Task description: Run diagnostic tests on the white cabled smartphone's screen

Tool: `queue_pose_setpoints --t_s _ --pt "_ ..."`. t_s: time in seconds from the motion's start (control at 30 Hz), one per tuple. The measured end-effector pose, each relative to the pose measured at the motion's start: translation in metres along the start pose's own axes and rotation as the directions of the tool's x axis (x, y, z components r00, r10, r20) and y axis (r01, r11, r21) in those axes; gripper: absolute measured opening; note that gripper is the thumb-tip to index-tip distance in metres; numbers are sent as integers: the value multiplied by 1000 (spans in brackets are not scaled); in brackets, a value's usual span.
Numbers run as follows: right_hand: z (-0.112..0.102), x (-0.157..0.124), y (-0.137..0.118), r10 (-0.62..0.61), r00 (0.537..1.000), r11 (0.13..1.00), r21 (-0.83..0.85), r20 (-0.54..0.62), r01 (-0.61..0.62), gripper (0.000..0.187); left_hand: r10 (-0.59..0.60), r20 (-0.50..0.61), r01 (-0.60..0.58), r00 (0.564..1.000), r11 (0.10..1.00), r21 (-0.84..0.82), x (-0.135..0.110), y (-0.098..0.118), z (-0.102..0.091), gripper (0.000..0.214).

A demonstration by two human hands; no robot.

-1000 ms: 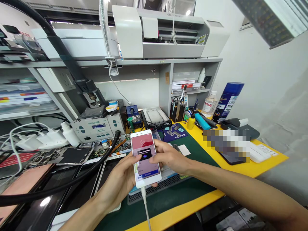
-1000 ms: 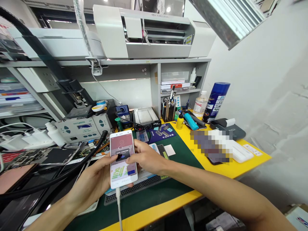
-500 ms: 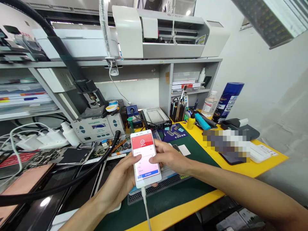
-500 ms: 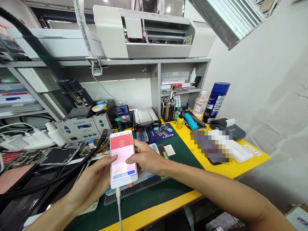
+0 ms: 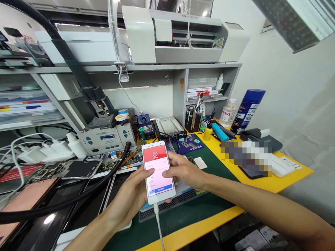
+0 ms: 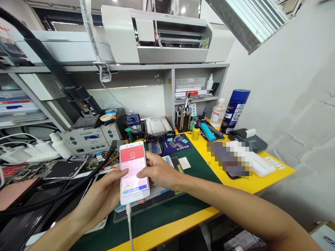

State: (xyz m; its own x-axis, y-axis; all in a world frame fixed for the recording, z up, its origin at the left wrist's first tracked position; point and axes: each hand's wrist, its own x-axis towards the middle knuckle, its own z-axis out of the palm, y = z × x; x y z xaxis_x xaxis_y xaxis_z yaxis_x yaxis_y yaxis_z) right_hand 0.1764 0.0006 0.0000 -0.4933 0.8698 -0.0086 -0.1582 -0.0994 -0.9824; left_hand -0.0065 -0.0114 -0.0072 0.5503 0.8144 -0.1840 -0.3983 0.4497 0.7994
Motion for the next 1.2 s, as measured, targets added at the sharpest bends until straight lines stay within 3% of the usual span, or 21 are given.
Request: queue_pose_setpoints --t_s 0.8,1.2 --pt "0 0 1 -11 1000 998 -54 -5 11 45 -2 -80 1 997 1000 -11 0 1 8 64" --pt "0 0 2 -28 1000 998 -57 6 29 43 0 -68 -1 998 1000 -17 -1 1 8 62"
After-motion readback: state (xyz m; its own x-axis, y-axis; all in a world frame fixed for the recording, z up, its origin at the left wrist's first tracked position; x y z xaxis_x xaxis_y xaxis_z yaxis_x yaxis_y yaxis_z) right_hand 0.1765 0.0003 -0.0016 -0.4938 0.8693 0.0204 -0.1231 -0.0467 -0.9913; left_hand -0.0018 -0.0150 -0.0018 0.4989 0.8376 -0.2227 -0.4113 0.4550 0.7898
